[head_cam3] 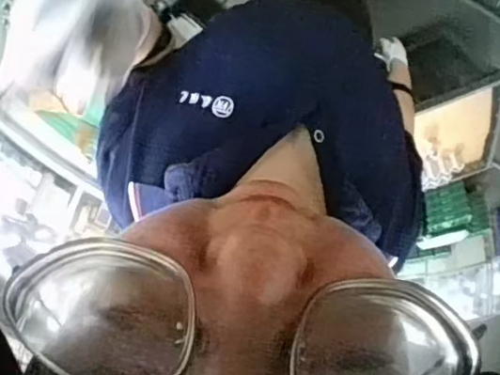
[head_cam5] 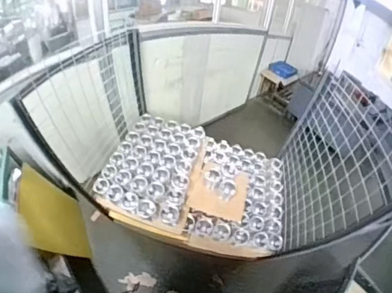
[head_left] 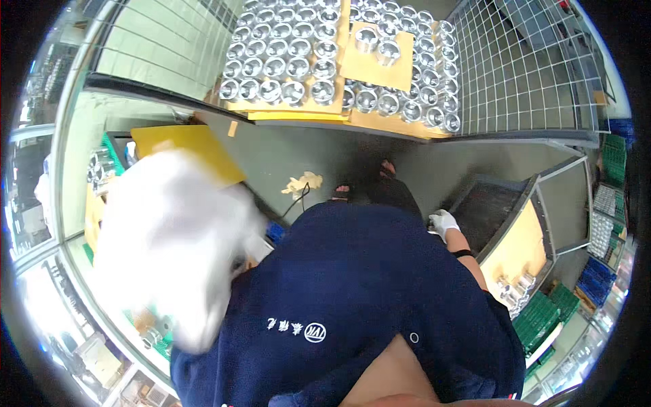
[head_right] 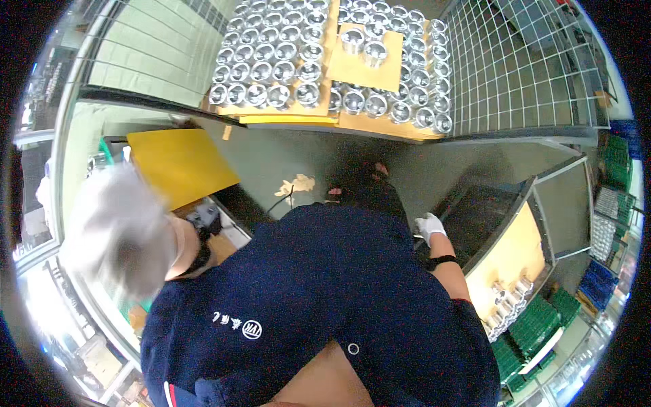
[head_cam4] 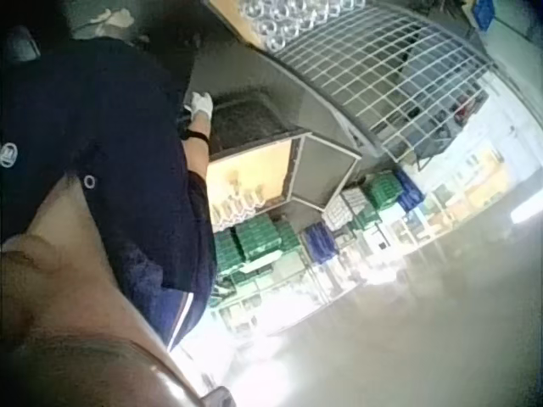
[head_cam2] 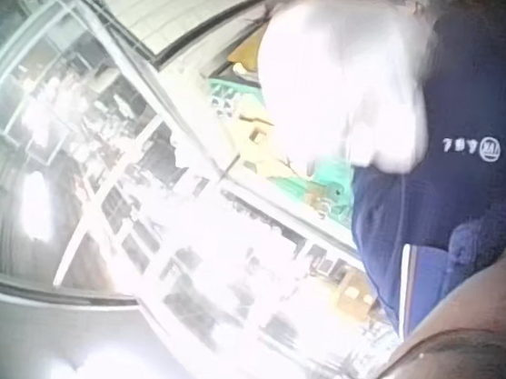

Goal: The person inspects metal cylinders using dial gauges, then sorts them onto a transport cart.

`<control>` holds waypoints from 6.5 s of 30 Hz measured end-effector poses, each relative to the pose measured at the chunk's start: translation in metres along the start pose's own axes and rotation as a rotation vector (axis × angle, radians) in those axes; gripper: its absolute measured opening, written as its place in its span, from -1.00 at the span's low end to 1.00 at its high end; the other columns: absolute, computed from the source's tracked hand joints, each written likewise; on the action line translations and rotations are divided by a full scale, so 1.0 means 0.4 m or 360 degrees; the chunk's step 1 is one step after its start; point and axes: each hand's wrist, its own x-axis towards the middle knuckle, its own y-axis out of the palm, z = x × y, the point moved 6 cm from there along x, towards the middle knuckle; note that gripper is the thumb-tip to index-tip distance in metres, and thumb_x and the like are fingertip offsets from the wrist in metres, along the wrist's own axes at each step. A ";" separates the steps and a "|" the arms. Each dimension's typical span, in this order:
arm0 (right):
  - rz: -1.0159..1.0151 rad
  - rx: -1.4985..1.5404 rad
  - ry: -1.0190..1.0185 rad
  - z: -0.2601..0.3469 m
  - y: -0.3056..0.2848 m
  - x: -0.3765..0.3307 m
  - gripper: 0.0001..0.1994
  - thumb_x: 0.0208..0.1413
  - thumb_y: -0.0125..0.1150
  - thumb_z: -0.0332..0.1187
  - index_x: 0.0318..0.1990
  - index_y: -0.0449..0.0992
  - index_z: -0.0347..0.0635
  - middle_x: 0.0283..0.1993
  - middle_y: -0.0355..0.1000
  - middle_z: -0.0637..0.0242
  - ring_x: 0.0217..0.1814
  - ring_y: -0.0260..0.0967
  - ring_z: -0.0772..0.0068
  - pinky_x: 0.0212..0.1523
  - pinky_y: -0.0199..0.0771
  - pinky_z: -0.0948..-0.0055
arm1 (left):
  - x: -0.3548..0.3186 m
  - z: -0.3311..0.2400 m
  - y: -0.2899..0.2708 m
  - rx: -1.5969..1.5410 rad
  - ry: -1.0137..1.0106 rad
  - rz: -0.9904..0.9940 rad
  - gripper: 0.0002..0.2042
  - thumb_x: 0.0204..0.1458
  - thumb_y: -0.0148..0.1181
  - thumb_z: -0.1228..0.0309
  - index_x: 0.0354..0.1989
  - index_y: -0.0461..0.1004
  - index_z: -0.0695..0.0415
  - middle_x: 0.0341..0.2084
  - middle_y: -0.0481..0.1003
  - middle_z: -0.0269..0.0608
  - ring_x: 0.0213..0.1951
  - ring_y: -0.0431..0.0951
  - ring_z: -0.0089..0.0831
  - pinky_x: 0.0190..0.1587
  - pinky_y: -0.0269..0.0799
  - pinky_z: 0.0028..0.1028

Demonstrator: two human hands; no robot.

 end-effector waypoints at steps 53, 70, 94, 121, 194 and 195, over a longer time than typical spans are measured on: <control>-0.0469 -0.0065 0.0091 0.020 -0.008 -0.378 -0.68 0.09 0.17 -0.33 -0.04 0.46 -0.32 -0.22 0.52 0.14 -0.32 0.46 0.40 -0.32 0.45 0.43 | -0.692 0.723 -0.160 0.1653 -0.1979 0.1519 -0.31 0.00 0.09 0.15 0.35 0.03 -0.12 -0.10 0.50 0.09 -0.07 0.52 -0.01 0.01 0.40 -0.17; -0.0530 -0.0216 0.0049 -0.086 -0.038 -0.325 -0.70 0.09 0.15 -0.29 -0.08 0.49 -0.28 -0.25 0.52 0.21 -0.28 0.45 0.34 -0.21 0.44 0.39 | -0.539 0.754 -0.338 0.1869 -0.1802 0.1175 -0.50 0.08 0.01 0.11 0.18 0.27 0.03 -0.09 0.51 0.05 -0.03 0.50 -0.02 0.02 0.40 -0.18; -0.0700 0.0535 -0.1764 0.511 -0.049 -0.919 -0.74 0.28 -0.13 -0.29 -0.15 0.43 -0.30 -0.30 0.47 0.26 -0.30 0.40 0.57 -0.23 0.37 0.60 | -0.340 -0.157 0.533 -0.2367 -0.1837 0.1713 -0.53 0.06 0.23 0.42 0.14 0.26 0.24 -0.01 0.38 -0.27 0.01 0.34 -0.55 0.09 0.25 -0.51; 0.0927 0.1365 -0.1723 0.175 -0.044 -1.034 -0.53 0.27 -0.09 -0.24 0.22 0.20 -0.41 0.26 0.24 0.13 0.25 0.23 0.29 0.22 0.21 0.31 | -0.478 -0.416 0.592 -0.0018 -0.0719 0.1588 -0.75 0.06 0.11 0.27 -0.23 0.34 0.20 -0.54 0.49 -0.02 -0.44 0.52 0.01 -0.35 0.42 -0.14; 0.0374 -0.0437 -0.1835 0.234 0.020 -0.947 -0.72 0.05 0.09 -0.34 -0.06 0.43 -0.17 -0.15 0.46 0.12 -0.09 0.45 0.08 -0.06 0.42 0.26 | -0.450 -0.345 0.611 -0.0232 -0.0725 0.1980 -0.70 -0.15 0.35 0.18 -0.39 0.42 0.10 -0.44 0.48 -0.15 -0.35 0.53 -0.12 -0.33 0.43 -0.27; 0.0389 -0.0416 -0.1805 0.232 0.021 -0.945 -0.71 0.05 0.10 -0.34 -0.06 0.43 -0.17 -0.15 0.46 0.12 -0.09 0.45 0.09 -0.06 0.42 0.27 | -0.450 -0.343 0.611 -0.0233 -0.0725 0.1983 -0.70 -0.15 0.35 0.18 -0.39 0.42 0.10 -0.44 0.48 -0.15 -0.35 0.53 -0.12 -0.33 0.43 -0.27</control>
